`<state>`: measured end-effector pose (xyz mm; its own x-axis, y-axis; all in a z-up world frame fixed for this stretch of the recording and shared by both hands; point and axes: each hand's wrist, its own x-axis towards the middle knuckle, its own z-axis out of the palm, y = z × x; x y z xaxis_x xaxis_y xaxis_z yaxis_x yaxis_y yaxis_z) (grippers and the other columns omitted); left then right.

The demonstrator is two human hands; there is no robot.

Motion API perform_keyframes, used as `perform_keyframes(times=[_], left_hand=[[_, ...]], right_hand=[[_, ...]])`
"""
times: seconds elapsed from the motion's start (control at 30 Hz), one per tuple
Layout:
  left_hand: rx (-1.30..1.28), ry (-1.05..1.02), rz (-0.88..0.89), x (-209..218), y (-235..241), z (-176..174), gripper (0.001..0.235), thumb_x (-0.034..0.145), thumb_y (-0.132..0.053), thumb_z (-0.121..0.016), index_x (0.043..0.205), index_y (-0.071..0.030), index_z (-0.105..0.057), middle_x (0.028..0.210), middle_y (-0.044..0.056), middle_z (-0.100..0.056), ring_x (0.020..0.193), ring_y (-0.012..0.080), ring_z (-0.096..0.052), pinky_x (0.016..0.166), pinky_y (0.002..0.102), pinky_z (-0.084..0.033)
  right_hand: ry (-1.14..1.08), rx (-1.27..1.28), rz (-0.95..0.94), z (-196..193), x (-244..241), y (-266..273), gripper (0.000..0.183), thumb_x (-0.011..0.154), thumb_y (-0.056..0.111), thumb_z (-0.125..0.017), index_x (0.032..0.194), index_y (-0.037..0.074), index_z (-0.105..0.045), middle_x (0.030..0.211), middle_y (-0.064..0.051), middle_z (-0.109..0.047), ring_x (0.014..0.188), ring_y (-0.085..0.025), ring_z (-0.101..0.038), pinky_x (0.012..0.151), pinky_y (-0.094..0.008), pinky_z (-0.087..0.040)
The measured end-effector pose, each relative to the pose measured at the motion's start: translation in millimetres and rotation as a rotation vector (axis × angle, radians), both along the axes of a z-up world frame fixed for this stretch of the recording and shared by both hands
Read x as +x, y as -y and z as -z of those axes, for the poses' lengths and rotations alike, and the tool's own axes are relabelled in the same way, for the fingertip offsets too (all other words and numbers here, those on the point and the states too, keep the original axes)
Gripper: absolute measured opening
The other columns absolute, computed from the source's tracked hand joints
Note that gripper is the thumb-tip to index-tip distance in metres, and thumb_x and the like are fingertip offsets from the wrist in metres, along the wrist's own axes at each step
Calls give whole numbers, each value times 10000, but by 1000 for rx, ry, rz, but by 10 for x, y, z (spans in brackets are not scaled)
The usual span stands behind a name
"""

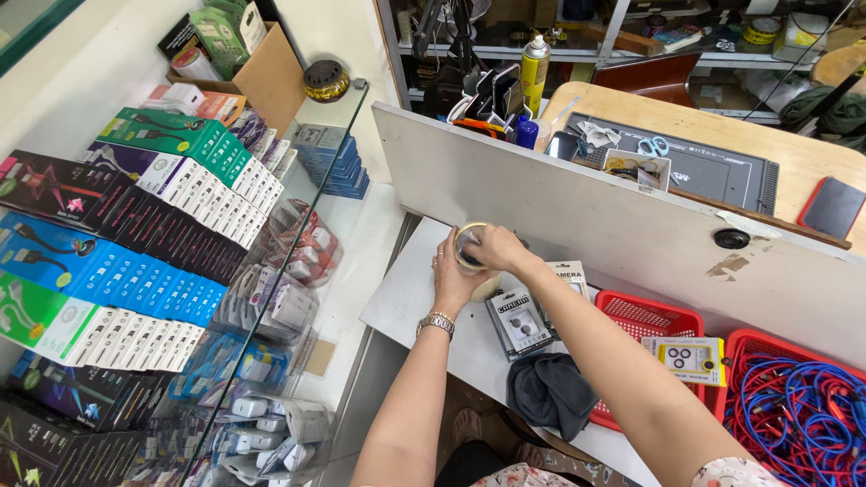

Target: The person wipes small product boxes with a dark cloth and stacks them on a counter. The person then moves the stacked boxes to a glass shelf and handles a roll of tape.

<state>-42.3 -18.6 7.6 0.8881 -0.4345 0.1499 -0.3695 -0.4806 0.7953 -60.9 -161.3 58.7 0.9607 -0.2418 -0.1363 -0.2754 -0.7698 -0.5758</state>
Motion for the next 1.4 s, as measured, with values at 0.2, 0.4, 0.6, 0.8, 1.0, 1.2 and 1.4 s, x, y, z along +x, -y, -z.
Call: perform_keyframes(times=[0.2, 0.4, 0.6, 0.8, 1.0, 1.2, 1.4], left_hand=[[-20, 30, 17, -130, 93, -18, 1178, 545, -281, -988, 1532, -167, -355, 1443, 138, -468, 1332, 364, -466, 1125, 475, -389], [37, -21, 11, -251, 173, -135, 1153, 579, -241, -988, 1537, -164, -351, 1452, 159, -420, 1335, 381, -423, 1118, 481, -368], [-103, 55, 165, -188, 37, -84, 1176, 521, -239, -1003, 1488, -80, -354, 1431, 171, -435, 1332, 358, -477, 1126, 422, -432], [-127, 7, 106, -46, -187, -36, 1151, 553, -236, -1005, 1503, -55, -380, 1449, 176, -481, 1356, 342, -481, 1118, 417, -439], [-77, -48, 30, -74, -110, -102, 1295, 554, -254, -1005, 1568, -55, -223, 1466, 188, -463, 1367, 339, -478, 1126, 420, -433], [-198, -42, 17, -148, -158, 45, 1536, 581, -274, -1011, 1613, -47, 104, 1563, 306, -317, 1441, 410, -367, 1182, 458, -330], [-49, -162, -103, -344, -42, 100, 1419, 557, -377, -1013, 1578, -66, -79, 1511, 256, -344, 1398, 403, -392, 1140, 491, -369]], right_hand=[[177, -148, 27, -56, -306, -144, 399, 897, 364, -574, 887, 3, -744, 803, -264, -712, 769, -434, -703, 783, -519, -567], [132, -359, 78, -147, -415, -267, 385, 865, 367, -605, 805, 20, -760, 750, -223, -712, 723, -391, -721, 729, -494, -596], [226, -240, -30, -522, -362, -7, 402, 764, 430, -752, 779, 29, -746, 806, -264, -711, 744, -423, -702, 708, -509, -570], [304, 155, 170, -1134, -186, 526, 478, 932, 470, -658, 826, 4, -647, 774, -202, -694, 714, -355, -704, 700, -442, -541], [404, 27, 221, -572, -348, 459, 470, 1044, 448, -605, 1005, -13, -519, 885, -255, -647, 865, -431, -606, 796, -510, -470], [357, -523, -67, -8, -544, 598, 264, 957, 277, -619, 1175, 129, -593, 1278, -107, -627, 1242, -322, -544, 1025, -497, -441], [-303, -409, -162, 325, -434, 667, 818, 774, 319, -790, 1494, 146, -443, 1455, -129, -490, 1383, -339, -377, 1120, -531, -322]])
